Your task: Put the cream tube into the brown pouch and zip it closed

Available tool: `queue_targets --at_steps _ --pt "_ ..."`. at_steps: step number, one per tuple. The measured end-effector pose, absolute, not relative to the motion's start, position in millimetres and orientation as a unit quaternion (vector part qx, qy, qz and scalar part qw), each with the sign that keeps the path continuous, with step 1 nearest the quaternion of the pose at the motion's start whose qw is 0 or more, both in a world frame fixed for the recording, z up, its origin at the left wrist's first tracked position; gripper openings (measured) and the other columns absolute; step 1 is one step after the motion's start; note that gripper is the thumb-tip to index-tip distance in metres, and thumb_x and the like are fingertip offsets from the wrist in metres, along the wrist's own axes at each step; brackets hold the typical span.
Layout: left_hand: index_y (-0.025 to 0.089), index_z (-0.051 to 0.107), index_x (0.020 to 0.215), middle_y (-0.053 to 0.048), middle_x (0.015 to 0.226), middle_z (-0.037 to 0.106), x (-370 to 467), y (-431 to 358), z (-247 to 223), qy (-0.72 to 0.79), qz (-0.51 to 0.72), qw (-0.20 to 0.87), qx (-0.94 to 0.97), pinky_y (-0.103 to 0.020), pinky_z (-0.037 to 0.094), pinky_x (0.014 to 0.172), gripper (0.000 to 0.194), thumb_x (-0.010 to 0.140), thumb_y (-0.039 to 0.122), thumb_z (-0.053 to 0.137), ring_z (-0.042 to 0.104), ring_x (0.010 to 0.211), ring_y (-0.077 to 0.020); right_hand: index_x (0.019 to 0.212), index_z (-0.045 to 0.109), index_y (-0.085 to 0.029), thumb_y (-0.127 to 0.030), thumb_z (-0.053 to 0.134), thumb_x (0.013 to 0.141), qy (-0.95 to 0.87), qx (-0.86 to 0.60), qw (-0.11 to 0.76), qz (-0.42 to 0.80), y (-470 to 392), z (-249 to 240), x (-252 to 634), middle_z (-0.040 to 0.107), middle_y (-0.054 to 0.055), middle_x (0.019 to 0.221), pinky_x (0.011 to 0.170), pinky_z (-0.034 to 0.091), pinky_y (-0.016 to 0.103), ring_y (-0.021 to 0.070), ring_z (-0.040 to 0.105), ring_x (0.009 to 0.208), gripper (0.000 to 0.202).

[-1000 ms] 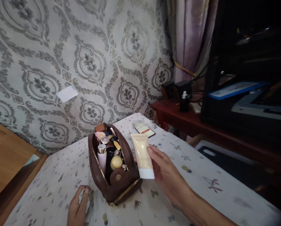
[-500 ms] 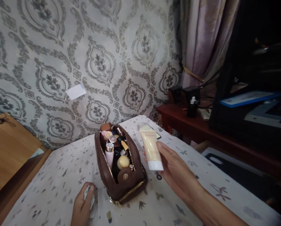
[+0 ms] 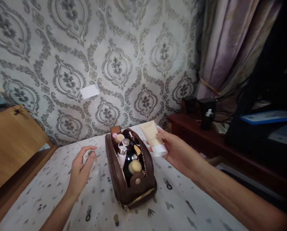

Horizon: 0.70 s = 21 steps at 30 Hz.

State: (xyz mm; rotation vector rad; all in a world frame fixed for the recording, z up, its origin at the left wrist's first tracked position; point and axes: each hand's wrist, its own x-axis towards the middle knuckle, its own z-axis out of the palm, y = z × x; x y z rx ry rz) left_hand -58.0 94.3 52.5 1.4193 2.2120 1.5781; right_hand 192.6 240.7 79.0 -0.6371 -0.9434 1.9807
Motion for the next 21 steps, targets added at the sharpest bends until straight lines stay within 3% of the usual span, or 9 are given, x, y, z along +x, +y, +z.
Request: queue_targets --at_steps 3,5,7,11,16,21 --pt "0.02 0.065 0.106 0.002 0.071 0.061 -59.6 120.8 75.7 0.711 0.444 -0.033 0.545 -0.021 0.036 0.046 0.035 0.092 0.047 0.048 0.041 0.045 -0.0096 0.101 0.069 -0.019 -0.015 0.067 0.07 -0.461 -0.241 0.401 0.754 245.0 85.4 180.6 0.068 0.001 0.082 0.067 0.054 0.026 0.0156 0.062 0.07 0.032" --pt "0.02 0.068 0.107 -0.001 0.083 0.066 -62.2 140.7 87.4 0.669 0.382 -0.072 0.633 -0.023 0.046 0.061 0.032 0.094 0.037 0.044 0.057 0.064 -0.0141 0.109 0.065 -0.02 -0.02 0.071 0.068 -0.504 -0.271 0.411 0.709 249.4 86.1 170.7 0.067 0.0 0.081 0.067 0.051 0.028 0.017 0.062 0.072 0.041" --pt "0.02 0.068 0.113 -0.004 0.098 0.069 -64.7 159.5 95.2 0.625 0.306 -0.101 0.711 -0.028 0.05 0.079 0.034 0.093 0.024 0.041 0.064 0.087 -0.0187 0.117 0.06 -0.023 -0.027 0.074 0.068 -0.554 -0.297 0.424 0.652 254.8 84.8 160.8 0.065 -0.002 0.08 0.066 0.048 0.029 0.0181 0.061 0.071 0.05" --pt "0.024 0.065 0.126 -0.005 0.119 0.068 -67.1 183.2 98.2 0.582 0.171 -0.14 0.782 -0.033 0.051 0.088 0.052 0.085 0.006 0.038 0.063 0.105 -0.0207 0.108 0.058 -0.024 -0.034 0.069 0.073 -0.661 -0.275 0.417 0.56 265.4 83.3 146.0 0.056 -0.006 0.065 0.06 0.04 0.027 0.0163 0.054 0.062 0.038" --pt "0.03 0.06 0.134 0.0 0.137 0.062 -69.7 186.7 93.7 0.535 0.083 -0.154 0.826 -0.036 0.051 0.099 0.063 0.086 0.0 0.034 0.054 0.128 -0.0203 0.097 0.064 -0.021 -0.031 0.062 0.077 -0.668 -0.268 0.421 0.552 273.8 86.4 136.6 0.047 -0.008 0.058 0.055 0.037 0.024 0.0122 0.046 0.054 0.021" --pt "0.034 0.059 0.135 0.001 0.14 0.061 -75.2 184.0 90.0 0.517 0.068 -0.148 0.84 -0.036 0.051 0.102 0.068 0.085 -0.002 0.032 0.054 0.131 -0.0178 0.102 0.071 -0.019 -0.021 0.064 0.075 -0.634 -0.281 0.422 0.584 277.8 84.4 131.9 0.061 -0.003 0.067 0.068 0.047 0.026 0.0138 0.057 0.067 0.029"
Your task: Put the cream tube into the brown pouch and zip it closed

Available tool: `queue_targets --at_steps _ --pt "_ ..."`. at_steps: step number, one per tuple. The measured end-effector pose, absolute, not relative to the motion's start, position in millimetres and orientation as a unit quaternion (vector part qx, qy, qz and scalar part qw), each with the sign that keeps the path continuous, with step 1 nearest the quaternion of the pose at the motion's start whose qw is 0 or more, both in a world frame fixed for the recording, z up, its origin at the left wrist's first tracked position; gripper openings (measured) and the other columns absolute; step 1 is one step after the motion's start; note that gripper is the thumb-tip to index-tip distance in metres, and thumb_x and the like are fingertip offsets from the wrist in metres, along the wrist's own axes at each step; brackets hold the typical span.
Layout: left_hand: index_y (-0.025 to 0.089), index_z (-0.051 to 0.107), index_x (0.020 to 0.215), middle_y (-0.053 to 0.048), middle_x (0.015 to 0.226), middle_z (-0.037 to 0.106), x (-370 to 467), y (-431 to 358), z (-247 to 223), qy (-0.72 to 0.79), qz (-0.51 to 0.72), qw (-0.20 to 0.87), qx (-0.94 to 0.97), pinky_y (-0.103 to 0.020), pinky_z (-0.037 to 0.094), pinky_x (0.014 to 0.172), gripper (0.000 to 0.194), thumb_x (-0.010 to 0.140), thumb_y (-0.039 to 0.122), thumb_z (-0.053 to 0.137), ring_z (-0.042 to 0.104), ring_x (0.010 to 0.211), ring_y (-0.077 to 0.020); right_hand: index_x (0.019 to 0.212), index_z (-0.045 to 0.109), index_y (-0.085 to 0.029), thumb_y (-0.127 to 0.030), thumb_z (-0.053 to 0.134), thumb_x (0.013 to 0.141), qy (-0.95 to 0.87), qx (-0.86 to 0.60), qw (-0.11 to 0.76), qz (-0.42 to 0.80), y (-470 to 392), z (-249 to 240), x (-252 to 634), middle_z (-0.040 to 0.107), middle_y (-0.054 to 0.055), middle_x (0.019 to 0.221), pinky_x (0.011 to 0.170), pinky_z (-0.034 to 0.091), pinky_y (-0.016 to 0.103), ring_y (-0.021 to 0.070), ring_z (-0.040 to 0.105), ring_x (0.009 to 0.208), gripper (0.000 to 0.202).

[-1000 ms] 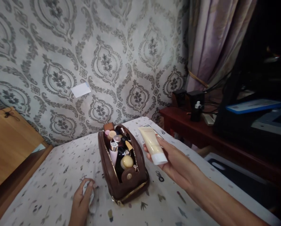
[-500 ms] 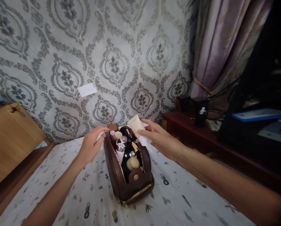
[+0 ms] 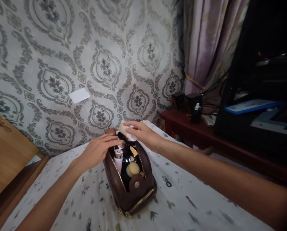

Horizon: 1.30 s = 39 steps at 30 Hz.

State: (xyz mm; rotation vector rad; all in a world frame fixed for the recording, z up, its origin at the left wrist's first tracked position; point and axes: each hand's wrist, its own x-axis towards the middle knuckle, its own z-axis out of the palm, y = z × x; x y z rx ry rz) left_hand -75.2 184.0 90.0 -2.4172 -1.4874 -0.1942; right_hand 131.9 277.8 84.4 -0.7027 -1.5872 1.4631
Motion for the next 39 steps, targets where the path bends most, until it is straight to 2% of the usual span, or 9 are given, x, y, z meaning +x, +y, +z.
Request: queue_targets --at_steps 5,8,10,14,20,24,29,35,39 --pt "0.032 0.056 0.139 0.001 0.142 0.06 -78.8 183.4 87.6 -0.521 -0.075 0.136 -0.839 -0.035 0.052 0.102 0.057 0.093 0.006 0.031 0.057 0.13 -0.0176 0.122 0.068 -0.016 -0.017 0.062 0.07 -0.637 -0.286 0.386 0.603 276.3 84.3 134.7 0.073 0.005 0.095 0.088 0.048 0.034 0.0208 0.064 0.091 0.052" --pt "0.031 0.058 0.137 0.001 0.141 0.061 -77.5 182.7 89.4 -0.52 -0.078 0.129 -0.841 -0.033 0.052 0.102 0.056 0.094 0.008 0.032 0.058 0.128 -0.0179 0.125 0.067 -0.017 -0.019 0.062 0.071 -0.662 -0.278 0.38 0.583 277.1 86.7 138.3 0.07 0.008 0.118 0.097 0.044 0.035 0.024 0.062 0.108 0.055" --pt "0.031 0.059 0.137 0.001 0.14 0.061 -76.6 182.2 90.3 -0.521 -0.084 0.115 -0.842 -0.033 0.052 0.103 0.054 0.095 0.01 0.031 0.058 0.129 -0.0181 0.126 0.067 -0.019 -0.02 0.062 0.072 -0.68 -0.273 0.375 0.568 279.7 87.3 139.4 0.067 0.008 0.124 0.099 0.043 0.035 0.0242 0.06 0.111 0.054" --pt "0.029 0.062 0.134 0.0 0.139 0.062 -78.7 181.9 87.7 -0.53 -0.102 0.099 -0.836 -0.033 0.05 0.105 0.049 0.096 0.015 0.034 0.058 0.128 -0.0189 0.122 0.065 -0.018 -0.024 0.066 0.073 -0.714 -0.274 0.366 0.53 286.9 83.8 135.8 0.068 0.005 0.107 0.088 0.047 0.033 0.0206 0.062 0.095 0.05" --pt "0.031 0.062 0.133 0.001 0.14 0.061 -87.1 183.1 80.9 -0.531 -0.109 0.104 -0.834 -0.033 0.049 0.106 0.045 0.097 0.021 0.038 0.06 0.126 -0.0201 0.095 0.063 -0.02 -0.029 0.072 0.076 -0.775 -0.238 0.371 0.454 291.8 79.3 127.7 0.059 -0.003 0.08 0.073 0.042 0.026 0.015 0.055 0.077 0.023" --pt "0.032 0.063 0.132 0.001 0.138 0.063 -88.2 183.2 79.7 -0.53 -0.117 0.107 -0.833 -0.033 0.048 0.107 0.042 0.098 0.024 0.04 0.061 0.125 -0.0195 0.09 0.061 -0.021 -0.027 0.07 0.078 -0.811 -0.233 0.352 0.405 291.9 82.9 125.4 0.056 -0.004 0.077 0.073 0.039 0.025 0.0147 0.053 0.077 0.016" --pt "0.031 0.063 0.132 0.0 0.137 0.064 -86.4 183.1 79.5 -0.525 -0.119 0.109 -0.836 -0.032 0.048 0.106 0.043 0.098 0.022 0.038 0.061 0.125 -0.019 0.091 0.062 -0.022 -0.031 0.071 0.074 -0.818 -0.29 0.345 0.358 295.2 89.8 119.7 0.064 0.0 0.084 0.072 0.042 0.025 0.0181 0.059 0.083 0.021" --pt "0.029 0.062 0.133 -0.001 0.139 0.062 -84.4 182.7 78.8 -0.519 -0.128 0.101 -0.839 -0.034 0.048 0.108 0.044 0.098 0.019 0.037 0.058 0.128 -0.0188 0.091 0.066 -0.019 -0.026 0.067 0.075 -0.792 -0.308 0.299 0.434 295.0 104.5 119.9 0.065 0.0 0.072 0.054 0.044 0.024 0.016 0.065 0.055 0.018" --pt "0.029 0.063 0.132 -0.001 0.138 0.062 -83.1 182.1 79.5 -0.521 -0.134 0.096 -0.837 -0.035 0.049 0.107 0.044 0.098 0.018 0.037 0.059 0.127 -0.0191 0.091 0.071 -0.018 -0.024 0.064 0.077 -0.829 -0.312 0.249 0.392 294.6 116.5 123.7 0.068 0.001 0.074 0.059 0.046 0.022 0.0169 0.068 0.067 0.016"
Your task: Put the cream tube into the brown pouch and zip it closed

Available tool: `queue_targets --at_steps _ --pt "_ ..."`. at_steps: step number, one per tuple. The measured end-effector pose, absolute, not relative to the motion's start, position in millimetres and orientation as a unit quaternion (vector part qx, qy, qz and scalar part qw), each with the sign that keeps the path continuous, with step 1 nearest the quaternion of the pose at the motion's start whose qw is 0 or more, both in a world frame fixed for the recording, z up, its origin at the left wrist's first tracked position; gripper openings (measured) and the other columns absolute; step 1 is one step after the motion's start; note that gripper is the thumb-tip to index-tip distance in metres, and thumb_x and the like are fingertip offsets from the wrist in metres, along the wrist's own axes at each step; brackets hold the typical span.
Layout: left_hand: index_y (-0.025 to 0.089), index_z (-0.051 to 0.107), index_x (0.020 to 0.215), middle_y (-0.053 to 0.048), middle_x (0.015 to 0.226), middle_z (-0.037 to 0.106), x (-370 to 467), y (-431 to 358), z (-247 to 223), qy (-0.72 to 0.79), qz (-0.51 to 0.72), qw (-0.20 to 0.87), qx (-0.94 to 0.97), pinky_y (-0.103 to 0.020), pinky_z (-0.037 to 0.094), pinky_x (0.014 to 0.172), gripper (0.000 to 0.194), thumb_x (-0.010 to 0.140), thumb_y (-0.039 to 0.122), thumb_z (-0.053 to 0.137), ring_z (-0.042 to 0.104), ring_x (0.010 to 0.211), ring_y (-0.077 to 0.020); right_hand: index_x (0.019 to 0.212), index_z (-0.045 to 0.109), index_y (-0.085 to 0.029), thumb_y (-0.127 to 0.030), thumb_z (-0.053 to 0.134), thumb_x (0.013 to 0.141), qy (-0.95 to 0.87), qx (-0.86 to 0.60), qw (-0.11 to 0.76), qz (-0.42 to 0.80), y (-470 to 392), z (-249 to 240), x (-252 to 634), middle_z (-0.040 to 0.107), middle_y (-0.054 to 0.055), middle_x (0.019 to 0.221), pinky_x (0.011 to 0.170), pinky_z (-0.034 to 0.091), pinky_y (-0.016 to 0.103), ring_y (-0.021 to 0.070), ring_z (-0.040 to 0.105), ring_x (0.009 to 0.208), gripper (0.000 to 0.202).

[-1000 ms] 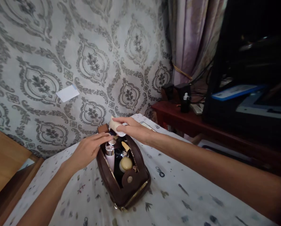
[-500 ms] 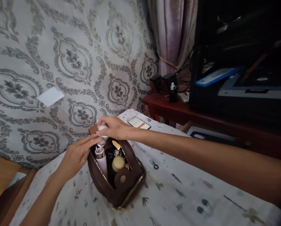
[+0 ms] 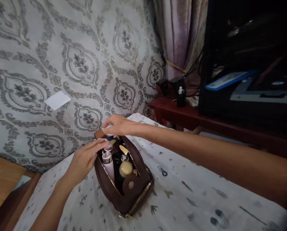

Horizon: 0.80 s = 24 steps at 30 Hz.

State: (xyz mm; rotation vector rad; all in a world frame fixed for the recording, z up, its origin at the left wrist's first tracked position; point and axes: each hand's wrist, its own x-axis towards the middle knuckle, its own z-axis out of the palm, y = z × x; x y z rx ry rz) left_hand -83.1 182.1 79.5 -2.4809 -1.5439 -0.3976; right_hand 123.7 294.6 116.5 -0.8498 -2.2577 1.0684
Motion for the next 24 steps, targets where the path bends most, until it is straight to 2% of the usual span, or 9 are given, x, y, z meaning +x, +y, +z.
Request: queue_targets --at_steps 3,6,8,12,15,20,24 --pt "0.029 0.062 0.132 -0.001 0.139 0.062 -83.4 181.3 79.5 -0.519 -0.137 0.092 -0.839 -0.034 0.048 0.107 0.044 0.098 0.016 0.038 0.058 0.128 -0.0186 0.103 0.07 -0.019 -0.026 0.063 0.08 -0.855 -0.325 0.252 0.315 295.9 120.6 124.4 0.072 0.002 0.09 0.064 0.043 0.02 0.0174 0.067 0.085 0.025" --pt "0.029 0.061 0.132 0.0 0.139 0.061 -84.4 181.1 78.6 -0.517 -0.138 0.087 -0.84 -0.033 0.047 0.109 0.047 0.096 0.012 0.038 0.057 0.129 -0.0174 0.113 0.063 -0.017 -0.031 0.065 0.079 -0.852 -0.349 0.272 0.28 298.4 119.7 123.5 0.071 0.005 0.102 0.061 0.041 0.021 0.0174 0.064 0.087 0.037" --pt "0.03 0.061 0.133 0.001 0.14 0.061 -84.8 181.5 77.8 -0.518 -0.139 0.084 -0.84 -0.033 0.046 0.109 0.048 0.095 0.011 0.037 0.057 0.129 -0.017 0.11 0.062 -0.016 -0.032 0.067 0.076 -0.846 -0.359 0.282 0.276 300.2 118.4 123.0 0.071 0.005 0.1 0.059 0.039 0.022 0.0167 0.062 0.082 0.038" --pt "0.03 0.061 0.133 0.0 0.139 0.061 -84.7 182.6 76.7 -0.516 -0.146 0.085 -0.84 -0.033 0.046 0.108 0.047 0.096 0.012 0.037 0.057 0.129 -0.0174 0.1 0.065 -0.018 -0.027 0.064 0.074 -0.843 -0.347 0.282 0.298 301.8 116.6 121.9 0.069 0.0 0.084 0.057 0.037 0.021 0.0138 0.06 0.072 0.027" --pt "0.029 0.061 0.133 0.0 0.139 0.062 -84.2 182.7 76.5 -0.509 -0.147 0.089 -0.844 -0.033 0.046 0.108 0.046 0.097 0.013 0.037 0.057 0.129 -0.0173 0.097 0.066 -0.018 -0.026 0.062 0.076 -0.841 -0.345 0.281 0.309 301.5 114.3 119.2 0.069 -0.001 0.078 0.058 0.037 0.02 0.0137 0.062 0.071 0.023" --pt "0.03 0.061 0.133 0.0 0.138 0.062 -84.7 181.8 76.2 -0.51 -0.15 0.095 -0.842 -0.033 0.047 0.107 0.045 0.098 0.015 0.037 0.058 0.127 -0.0175 0.097 0.069 -0.016 -0.03 0.061 0.079 -0.853 -0.359 0.287 0.246 299.8 107.4 110.6 0.073 0.005 0.09 0.06 0.039 0.022 0.018 0.064 0.082 0.025" --pt "0.03 0.062 0.132 0.0 0.139 0.062 -86.1 182.0 75.5 -0.511 -0.151 0.097 -0.841 -0.034 0.047 0.107 0.044 0.097 0.015 0.038 0.058 0.128 -0.0183 0.097 0.07 -0.013 -0.033 0.058 0.082 -0.868 -0.352 0.286 0.201 296.2 102.4 104.4 0.074 0.01 0.092 0.058 0.037 0.025 0.0215 0.066 0.084 0.027"
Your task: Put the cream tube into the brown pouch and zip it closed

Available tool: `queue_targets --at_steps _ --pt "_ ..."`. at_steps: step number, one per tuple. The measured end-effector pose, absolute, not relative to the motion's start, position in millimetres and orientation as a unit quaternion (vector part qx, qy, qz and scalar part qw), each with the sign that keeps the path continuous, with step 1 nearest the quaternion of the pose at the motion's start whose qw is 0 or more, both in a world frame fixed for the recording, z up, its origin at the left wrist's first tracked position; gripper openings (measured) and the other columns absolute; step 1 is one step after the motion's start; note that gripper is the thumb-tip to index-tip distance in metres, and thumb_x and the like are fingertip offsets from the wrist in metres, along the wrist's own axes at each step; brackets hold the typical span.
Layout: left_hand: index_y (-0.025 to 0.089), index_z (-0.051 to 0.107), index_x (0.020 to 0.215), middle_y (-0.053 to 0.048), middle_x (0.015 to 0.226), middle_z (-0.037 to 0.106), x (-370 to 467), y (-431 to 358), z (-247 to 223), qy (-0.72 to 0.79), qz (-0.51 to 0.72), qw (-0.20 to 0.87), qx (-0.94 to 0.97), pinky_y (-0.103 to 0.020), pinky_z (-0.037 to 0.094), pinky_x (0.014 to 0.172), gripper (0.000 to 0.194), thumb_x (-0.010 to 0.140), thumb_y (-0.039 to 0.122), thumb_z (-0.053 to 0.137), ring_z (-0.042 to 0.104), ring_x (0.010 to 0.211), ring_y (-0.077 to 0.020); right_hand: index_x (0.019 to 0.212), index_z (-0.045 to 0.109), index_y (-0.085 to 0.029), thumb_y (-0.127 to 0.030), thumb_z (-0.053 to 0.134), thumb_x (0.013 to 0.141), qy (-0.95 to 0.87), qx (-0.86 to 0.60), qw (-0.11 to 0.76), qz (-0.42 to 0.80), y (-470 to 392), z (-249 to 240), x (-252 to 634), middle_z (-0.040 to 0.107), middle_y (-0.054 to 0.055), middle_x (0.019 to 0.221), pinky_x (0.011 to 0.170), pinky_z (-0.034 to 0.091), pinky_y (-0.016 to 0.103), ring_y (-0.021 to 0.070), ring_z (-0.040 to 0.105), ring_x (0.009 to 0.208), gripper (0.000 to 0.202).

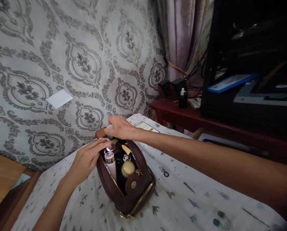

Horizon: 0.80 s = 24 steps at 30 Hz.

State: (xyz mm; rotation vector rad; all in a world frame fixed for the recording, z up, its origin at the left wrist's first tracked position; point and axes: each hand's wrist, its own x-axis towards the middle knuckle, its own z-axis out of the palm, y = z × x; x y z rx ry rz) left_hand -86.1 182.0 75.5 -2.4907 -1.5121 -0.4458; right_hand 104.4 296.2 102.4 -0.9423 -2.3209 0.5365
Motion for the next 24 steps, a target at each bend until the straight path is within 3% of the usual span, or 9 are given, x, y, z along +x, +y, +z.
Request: queue_targets --at_steps 10,24 --pt "0.029 0.063 0.131 0.0 0.138 0.063 -84.8 181.6 75.6 -0.513 -0.146 0.097 -0.84 -0.032 0.046 0.108 0.042 0.099 0.017 0.038 0.058 0.128 -0.0168 0.101 0.068 -0.009 -0.037 0.051 0.09 -0.88 -0.351 0.27 0.172 292.5 93.6 95.8 0.074 0.016 0.098 0.06 0.041 0.027 0.026 0.068 0.089 0.034" --pt "0.028 0.067 0.126 -0.003 0.134 0.065 -87.2 180.8 72.6 -0.521 -0.161 0.103 -0.832 -0.036 0.049 0.107 0.041 0.098 0.019 0.039 0.061 0.125 -0.0199 0.108 0.061 -0.011 -0.031 0.049 0.09 -0.898 -0.306 0.262 0.176 290.3 81.2 95.9 0.073 0.016 0.103 0.061 0.039 0.026 0.0247 0.067 0.09 0.03"
